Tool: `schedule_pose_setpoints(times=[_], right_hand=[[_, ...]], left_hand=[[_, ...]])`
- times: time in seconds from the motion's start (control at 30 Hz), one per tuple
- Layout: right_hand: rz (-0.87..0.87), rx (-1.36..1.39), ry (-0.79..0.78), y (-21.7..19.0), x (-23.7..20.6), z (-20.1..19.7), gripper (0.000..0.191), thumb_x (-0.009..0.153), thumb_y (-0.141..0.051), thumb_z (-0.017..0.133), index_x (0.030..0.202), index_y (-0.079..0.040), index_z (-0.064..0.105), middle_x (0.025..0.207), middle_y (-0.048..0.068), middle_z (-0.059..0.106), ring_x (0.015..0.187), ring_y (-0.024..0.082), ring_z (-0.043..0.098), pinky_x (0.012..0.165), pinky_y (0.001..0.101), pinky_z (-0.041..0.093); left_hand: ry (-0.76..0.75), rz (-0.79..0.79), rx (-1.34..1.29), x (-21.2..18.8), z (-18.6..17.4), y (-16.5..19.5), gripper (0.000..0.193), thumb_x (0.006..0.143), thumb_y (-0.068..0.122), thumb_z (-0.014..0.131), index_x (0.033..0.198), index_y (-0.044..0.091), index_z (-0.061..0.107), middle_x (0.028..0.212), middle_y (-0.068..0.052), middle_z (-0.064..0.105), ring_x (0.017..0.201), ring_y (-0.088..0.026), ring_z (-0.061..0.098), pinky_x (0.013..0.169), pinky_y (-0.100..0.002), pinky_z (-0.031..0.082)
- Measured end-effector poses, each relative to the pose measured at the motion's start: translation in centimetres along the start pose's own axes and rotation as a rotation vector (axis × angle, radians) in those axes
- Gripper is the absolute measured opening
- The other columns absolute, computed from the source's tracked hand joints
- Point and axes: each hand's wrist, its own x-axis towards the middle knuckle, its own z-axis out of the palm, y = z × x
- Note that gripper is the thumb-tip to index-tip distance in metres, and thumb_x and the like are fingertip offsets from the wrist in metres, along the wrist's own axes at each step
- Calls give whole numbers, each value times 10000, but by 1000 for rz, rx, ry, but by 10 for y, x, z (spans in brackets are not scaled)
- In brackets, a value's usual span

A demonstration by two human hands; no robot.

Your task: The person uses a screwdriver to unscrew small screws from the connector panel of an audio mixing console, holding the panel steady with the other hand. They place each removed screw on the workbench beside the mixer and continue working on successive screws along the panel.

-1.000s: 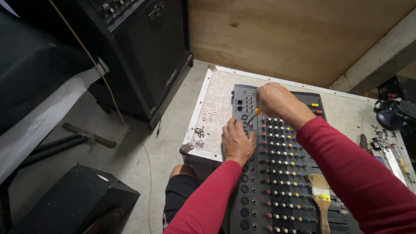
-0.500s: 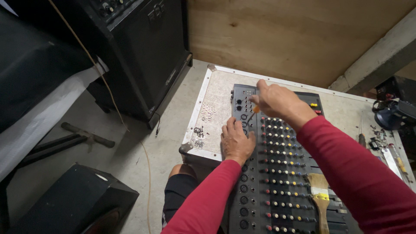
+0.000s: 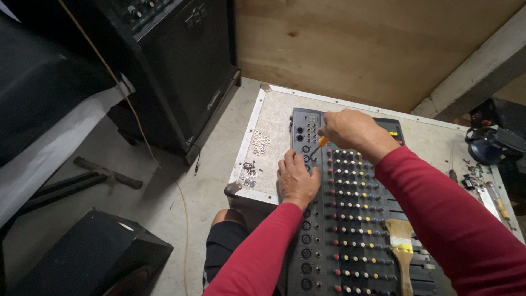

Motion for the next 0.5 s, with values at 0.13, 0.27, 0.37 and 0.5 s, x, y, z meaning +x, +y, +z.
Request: schedule_pose_setpoints(times=[0.13, 0.27, 0.37, 0.5], right_hand=[[-20, 77, 1, 3, 4, 6, 302, 931, -347, 663, 1113, -106, 682, 922, 201, 743, 937, 393, 709, 808, 503, 543], [-74, 115, 47, 10, 8, 14, 209, 931, -248, 663, 1077, -104, 704, 921, 186, 748, 936, 374, 709, 810, 486, 543], [-139, 175, 114, 13, 9, 18, 210, 852, -79, 645, 1039, -109, 735, 976, 184, 711, 970, 373, 686, 832, 453, 547], [-199, 231, 146, 7, 6, 15, 177, 825, -45, 669, 936, -116, 786, 1028, 153, 680, 1040, 344, 664, 888, 408, 549]], left_hand=[[-16, -2, -11, 0, -2, 1, 558, 829, 351, 704, 1250, 11, 569, 1427, -130, 441, 1263, -361, 442, 1058, -504, 390], [-18, -17, -23, -1, -2, 3, 549, 821, 351, 707, 1241, 24, 575, 1428, -119, 447, 1274, -358, 438, 1057, -505, 388], [-7, -15, -30, -1, -2, 3, 543, 817, 348, 710, 1236, 29, 578, 1429, -115, 449, 1272, -358, 440, 1056, -507, 389], [10, -6, -25, 0, -2, 1, 533, 812, 343, 715, 1223, 30, 583, 1423, -113, 454, 1272, -359, 441, 1053, -510, 391]])
